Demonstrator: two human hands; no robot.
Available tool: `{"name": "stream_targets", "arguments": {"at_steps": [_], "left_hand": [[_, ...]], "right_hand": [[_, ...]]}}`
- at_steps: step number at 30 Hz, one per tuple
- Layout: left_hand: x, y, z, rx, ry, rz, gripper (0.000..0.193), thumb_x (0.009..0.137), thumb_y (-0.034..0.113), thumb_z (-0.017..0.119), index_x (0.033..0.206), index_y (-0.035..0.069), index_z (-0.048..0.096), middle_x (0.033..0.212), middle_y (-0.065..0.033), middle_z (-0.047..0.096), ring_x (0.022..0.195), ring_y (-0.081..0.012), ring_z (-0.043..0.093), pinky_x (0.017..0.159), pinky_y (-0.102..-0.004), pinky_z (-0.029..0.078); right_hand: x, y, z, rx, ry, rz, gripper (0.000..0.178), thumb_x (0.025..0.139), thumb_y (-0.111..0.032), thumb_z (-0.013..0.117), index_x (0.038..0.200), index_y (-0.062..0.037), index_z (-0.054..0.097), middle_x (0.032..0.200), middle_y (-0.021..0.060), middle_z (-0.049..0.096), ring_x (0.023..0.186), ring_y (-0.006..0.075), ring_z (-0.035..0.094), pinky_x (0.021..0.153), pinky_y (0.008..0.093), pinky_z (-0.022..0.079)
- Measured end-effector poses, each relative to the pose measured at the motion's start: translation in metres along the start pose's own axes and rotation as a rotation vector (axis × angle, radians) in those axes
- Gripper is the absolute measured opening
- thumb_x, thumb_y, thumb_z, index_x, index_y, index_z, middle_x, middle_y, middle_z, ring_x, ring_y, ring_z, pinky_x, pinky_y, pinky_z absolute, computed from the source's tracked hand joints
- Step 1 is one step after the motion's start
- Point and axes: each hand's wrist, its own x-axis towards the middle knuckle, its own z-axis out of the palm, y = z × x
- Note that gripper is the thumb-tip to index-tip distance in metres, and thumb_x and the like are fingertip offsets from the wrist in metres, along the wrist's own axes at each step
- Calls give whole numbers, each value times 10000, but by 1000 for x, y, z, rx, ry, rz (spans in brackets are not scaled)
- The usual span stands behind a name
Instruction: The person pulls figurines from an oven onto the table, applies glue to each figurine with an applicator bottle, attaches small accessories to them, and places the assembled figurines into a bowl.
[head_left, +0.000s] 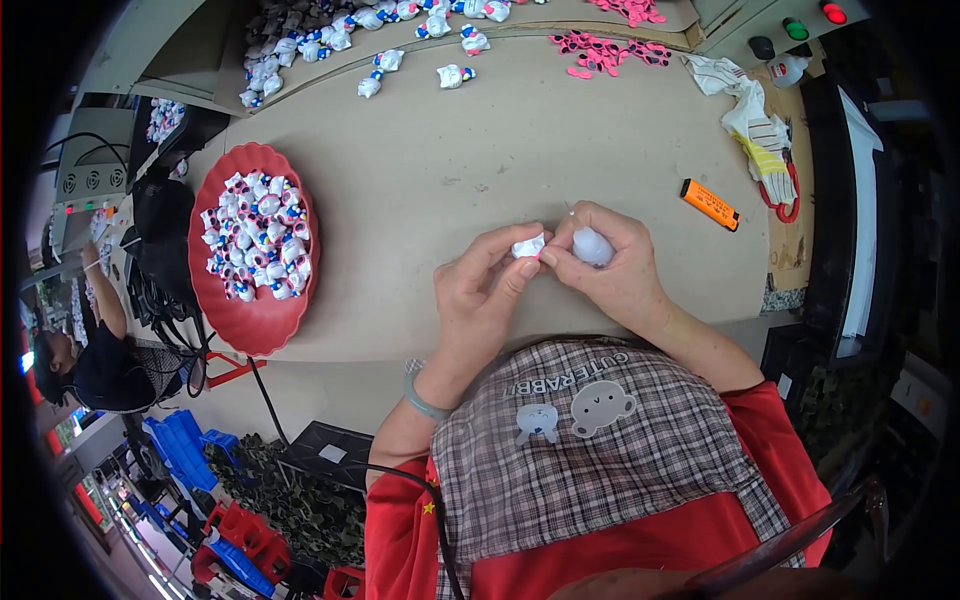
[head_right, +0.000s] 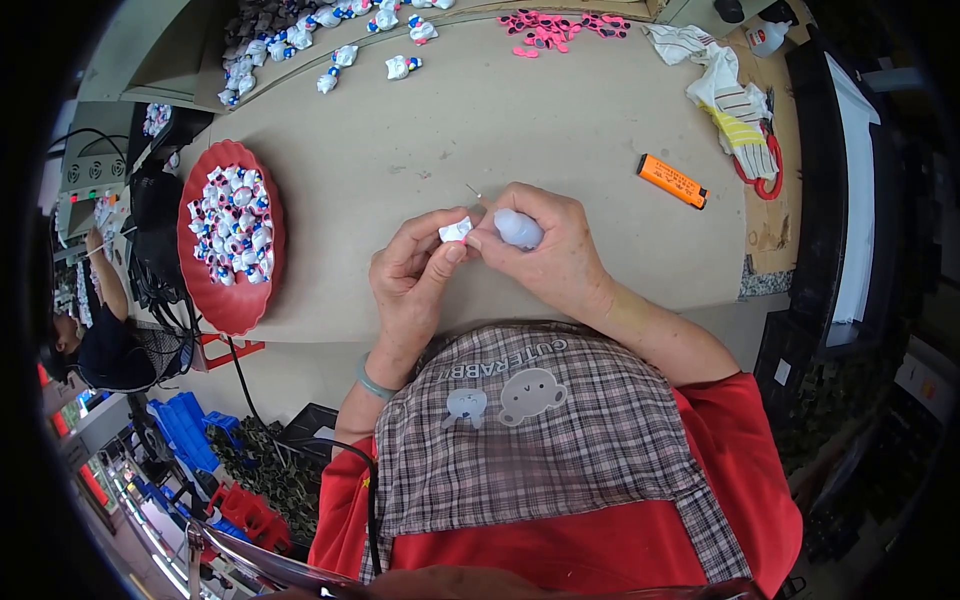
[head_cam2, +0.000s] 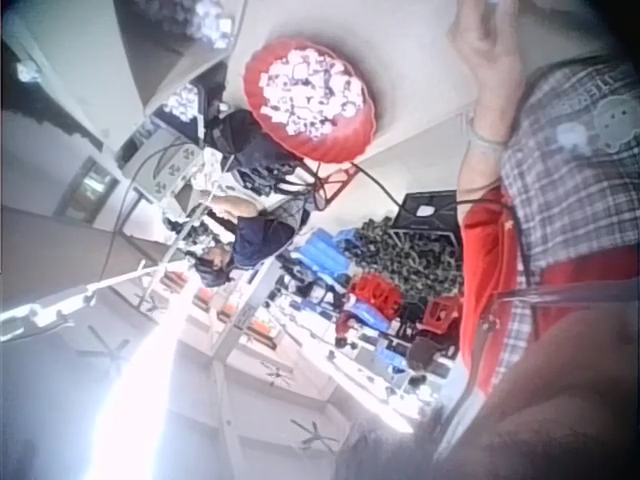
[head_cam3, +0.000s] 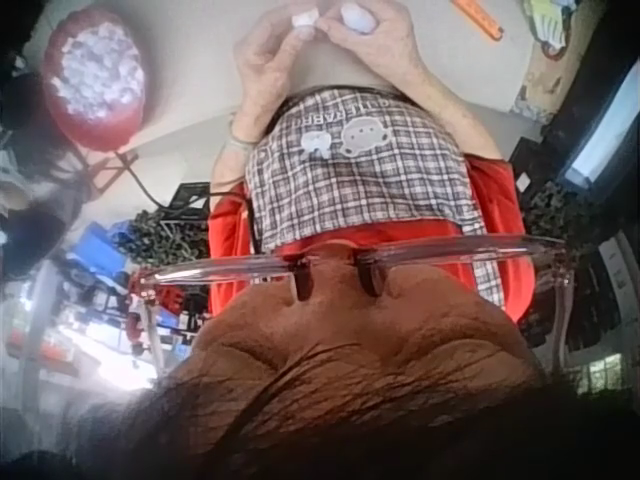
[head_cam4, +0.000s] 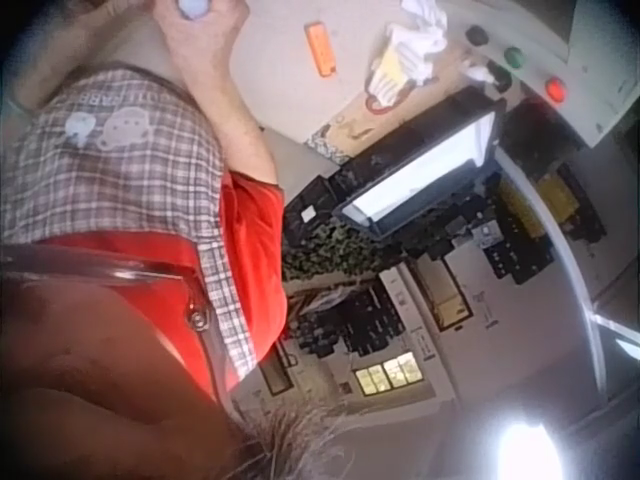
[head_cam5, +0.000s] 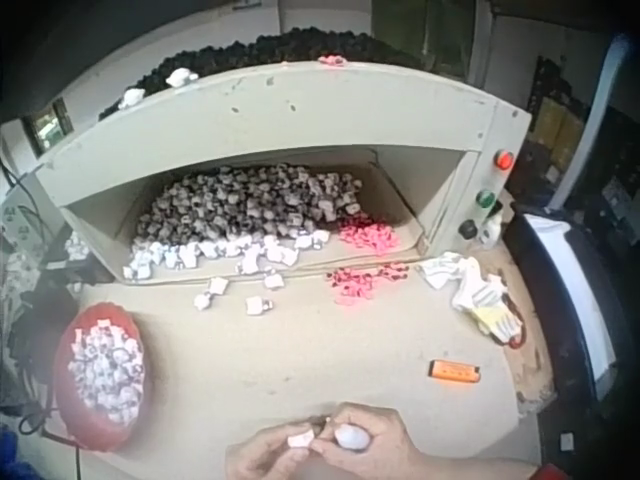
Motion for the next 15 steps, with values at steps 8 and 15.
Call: {"name": "stream_targets", "arguments": {"at_steps": [8, 15], "left_hand": [[3, 2, -6, -252, -126, -52, 287, 892, 39, 585, 1164, -48, 555, 1080, -166, 632, 915, -188, 630, 834, -302, 518], [2, -2, -12, -703, -185, -208, 366, 907, 142, 583, 1229, -18, 517, 1121, -201, 609, 865, -181, 602, 768, -279, 502]], "right_hand": [[3, -4, -7, 0, -75, -41, 117, 794, -39, 690, 766, -35, 576, 713, -6, 585, 620, 40, 526, 544, 197, 413], [5, -11, -20, 58, -98, -32, 151, 779, -84, 721, 757, -31, 581, 693, 0, 591, 626, 54, 525, 566, 213, 413]]}}
